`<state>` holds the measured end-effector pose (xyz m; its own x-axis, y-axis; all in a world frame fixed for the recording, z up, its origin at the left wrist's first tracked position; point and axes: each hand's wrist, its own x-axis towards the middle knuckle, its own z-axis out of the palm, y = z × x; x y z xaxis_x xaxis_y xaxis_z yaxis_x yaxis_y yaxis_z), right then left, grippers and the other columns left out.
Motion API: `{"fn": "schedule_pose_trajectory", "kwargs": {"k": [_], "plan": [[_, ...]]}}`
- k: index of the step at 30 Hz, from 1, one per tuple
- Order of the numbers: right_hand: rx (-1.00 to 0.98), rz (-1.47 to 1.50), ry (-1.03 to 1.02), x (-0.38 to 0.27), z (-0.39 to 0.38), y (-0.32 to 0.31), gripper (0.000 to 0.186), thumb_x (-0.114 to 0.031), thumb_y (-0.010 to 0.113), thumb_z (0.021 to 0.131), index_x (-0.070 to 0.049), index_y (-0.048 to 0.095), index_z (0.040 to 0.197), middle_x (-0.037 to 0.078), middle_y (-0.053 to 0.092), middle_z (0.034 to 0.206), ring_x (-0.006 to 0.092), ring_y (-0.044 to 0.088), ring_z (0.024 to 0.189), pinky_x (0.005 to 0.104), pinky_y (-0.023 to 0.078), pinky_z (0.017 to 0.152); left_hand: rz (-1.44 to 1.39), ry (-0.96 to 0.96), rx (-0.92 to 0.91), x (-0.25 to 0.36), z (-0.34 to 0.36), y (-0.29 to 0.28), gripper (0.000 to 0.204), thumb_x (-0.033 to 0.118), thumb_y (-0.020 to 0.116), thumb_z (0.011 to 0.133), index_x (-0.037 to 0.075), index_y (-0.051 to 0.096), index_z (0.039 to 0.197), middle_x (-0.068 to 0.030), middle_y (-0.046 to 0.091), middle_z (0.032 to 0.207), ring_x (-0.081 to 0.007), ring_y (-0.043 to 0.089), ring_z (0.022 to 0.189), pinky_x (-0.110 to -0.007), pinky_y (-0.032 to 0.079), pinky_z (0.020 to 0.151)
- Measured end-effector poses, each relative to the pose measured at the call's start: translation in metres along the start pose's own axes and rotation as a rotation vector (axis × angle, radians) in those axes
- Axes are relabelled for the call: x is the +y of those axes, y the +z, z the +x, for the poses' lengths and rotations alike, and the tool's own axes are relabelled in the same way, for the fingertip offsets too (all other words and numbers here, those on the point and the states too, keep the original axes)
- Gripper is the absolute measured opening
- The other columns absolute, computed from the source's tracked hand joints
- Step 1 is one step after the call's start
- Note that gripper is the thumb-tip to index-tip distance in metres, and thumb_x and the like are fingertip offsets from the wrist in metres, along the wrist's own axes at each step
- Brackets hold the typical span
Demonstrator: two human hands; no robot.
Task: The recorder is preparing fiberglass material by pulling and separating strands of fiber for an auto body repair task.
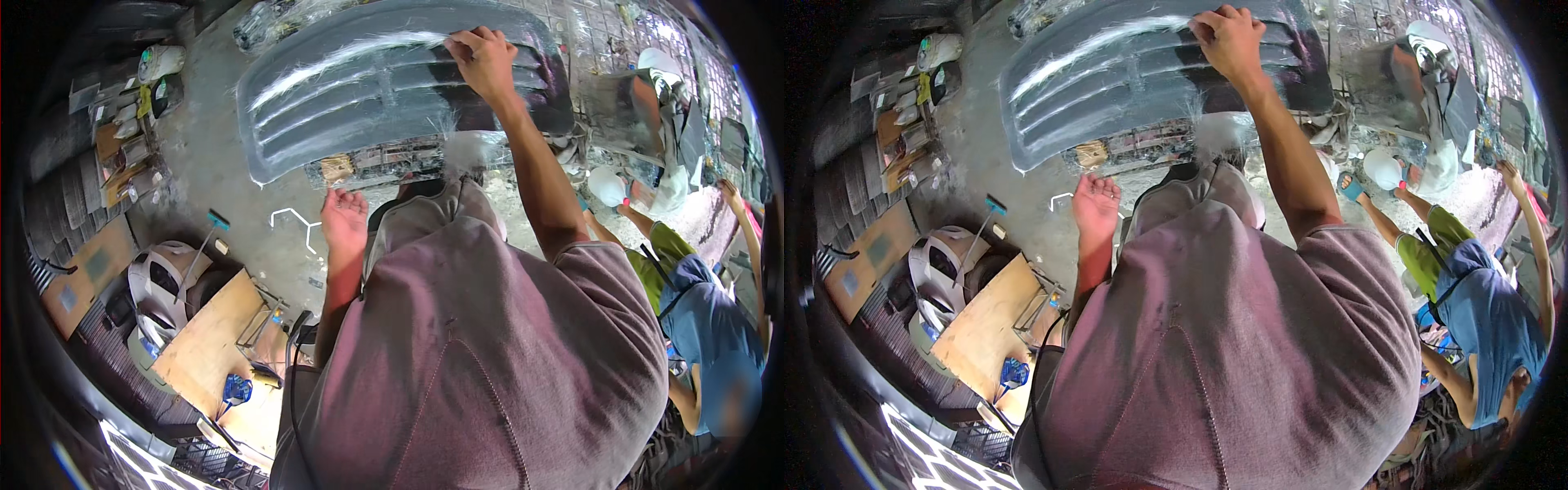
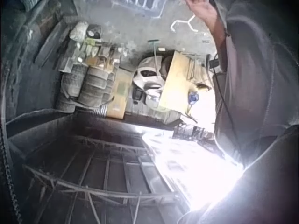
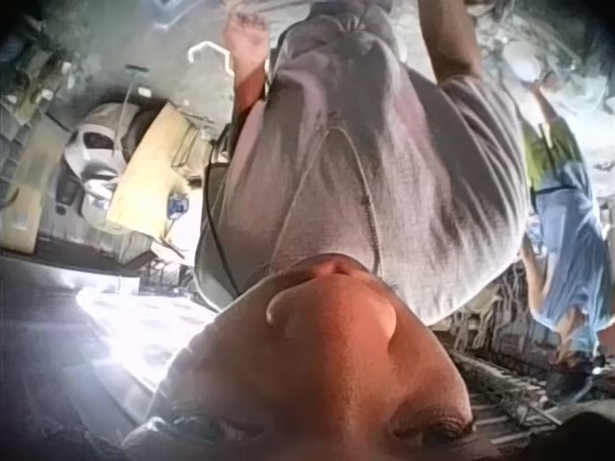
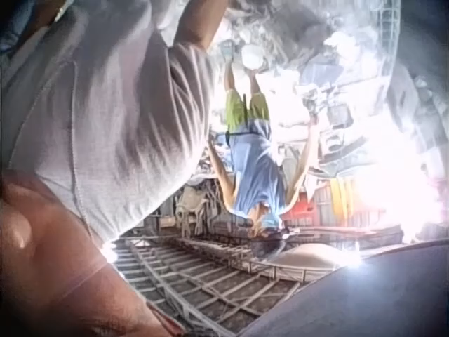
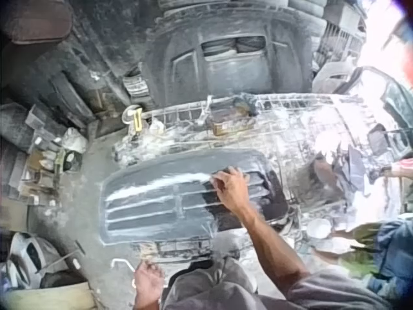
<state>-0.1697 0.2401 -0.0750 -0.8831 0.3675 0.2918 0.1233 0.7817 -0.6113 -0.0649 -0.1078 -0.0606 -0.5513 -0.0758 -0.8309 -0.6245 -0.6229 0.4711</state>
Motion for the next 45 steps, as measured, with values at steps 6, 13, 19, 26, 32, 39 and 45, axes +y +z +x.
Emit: {"fn": "schedule_pose_trajectory", "kwargs": {"k": [6, 13, 19, 26, 32, 39, 45], "plan": [[0.165, -0.298, -0.019, 0.006, -0.009, 0.021, 0.015, -0.032, 0.070, 0.083, -0.018, 0.072, 0.084, 0.001, 0.066, 0.084, 0.0245, 0.058, 0.089, 0.0446, 0.033, 0.083, -0.014, 0.029, 0.049, 0.000, -0.016, 0.004, 0.019, 0.029, 0.057, 0.095, 0.011, 0.053, 0.089, -0.0016, 0.053, 0.081, -0.0195, 0.056, 0.084, -0.035, 0.045, 0.077], [0.345, -0.268, 0.058, -0.006, -0.020, 0.001, 0.024, -0.034, 0.073, 0.079, -0.019, 0.069, 0.097, 0.004, 0.061, 0.095, 0.0230, 0.055, 0.088, 0.0426, 0.033, 0.084, -0.051, 0.075, 0.077, 0.009, -0.017, -0.008, 0.019, 0.029, 0.058, 0.094, 0.011, 0.053, 0.090, -0.0014, 0.052, 0.083, -0.0189, 0.055, 0.083, -0.034, 0.044, 0.077], [0.172, -0.221, -0.468, 0.004, 0.003, 0.004, 0.022, -0.019, 0.073, 0.079, -0.020, 0.071, 0.101, -0.004, 0.063, 0.091, 0.0159, 0.057, 0.087, 0.0344, 0.039, 0.078, -0.116, 0.022, 0.016, 0.013, -0.006, -0.008, 0.017, 0.027, 0.057, 0.094, 0.012, 0.054, 0.088, 0.0000, 0.053, 0.080, -0.0169, 0.054, 0.082, -0.035, 0.044, 0.077], [0.134, -0.309, -0.514, 0.009, 0.013, 0.015, 0.018, -0.017, 0.070, 0.079, -0.020, 0.072, 0.096, -0.006, 0.063, 0.091, 0.0139, 0.058, 0.087, 0.0335, 0.040, 0.079, -0.118, 0.065, -0.016, 0.026, -0.007, -0.004, 0.015, 0.025, 0.058, 0.093, 0.011, 0.055, 0.087, -0.0004, 0.053, 0.079, -0.0172, 0.055, 0.080, -0.034, 0.044, 0.076], [0.235, -0.152, -0.401, -0.031, 0.017, -0.012, 0.021, -0.016, 0.073, 0.078, -0.016, 0.071, 0.098, -0.004, 0.066, 0.090, 0.0172, 0.059, 0.085, 0.0343, 0.040, 0.080, -0.030, 0.245, -0.036, 0.054, -0.002, -0.042, 0.020, 0.029, 0.057, 0.094, 0.009, 0.058, 0.096, -0.0003, 0.054, 0.082, -0.0159, 0.055, 0.079, -0.033, 0.043, 0.079], [-0.097, 0.269, -0.044, -0.093, -0.067, -0.050, 0.034, -0.019, 0.071, 0.083, -0.006, 0.066, 0.114, 0.018, 0.066, 0.104, 0.0335, 0.062, 0.100, 0.0408, 0.048, 0.086, 0.909, 0.380, -0.553, 0.062, -0.013, 0.029, 0.028, 0.021, 0.056, 0.094, 0.004, 0.061, 0.116, -0.0050, 0.066, 0.093, -0.0130, 0.063, 0.085, -0.029, 0.049, 0.079], [-0.365, 0.338, -0.043, -0.135, -0.121, -0.032, 0.025, -0.008, 0.065, 0.083, -0.006, 0.068, 0.109, 0.015, 0.067, 0.105, 0.0312, 0.063, 0.098, 0.0379, 0.050, 0.081, 1.490, 0.330, -1.054, 0.028, 0.008, 0.098, 0.028, 0.006, 0.047, 0.091, -0.004, 0.057, 0.115, -0.0122, 0.068, 0.104, -0.0155, 0.064, 0.096, -0.029, 0.050, 0.083]]}}
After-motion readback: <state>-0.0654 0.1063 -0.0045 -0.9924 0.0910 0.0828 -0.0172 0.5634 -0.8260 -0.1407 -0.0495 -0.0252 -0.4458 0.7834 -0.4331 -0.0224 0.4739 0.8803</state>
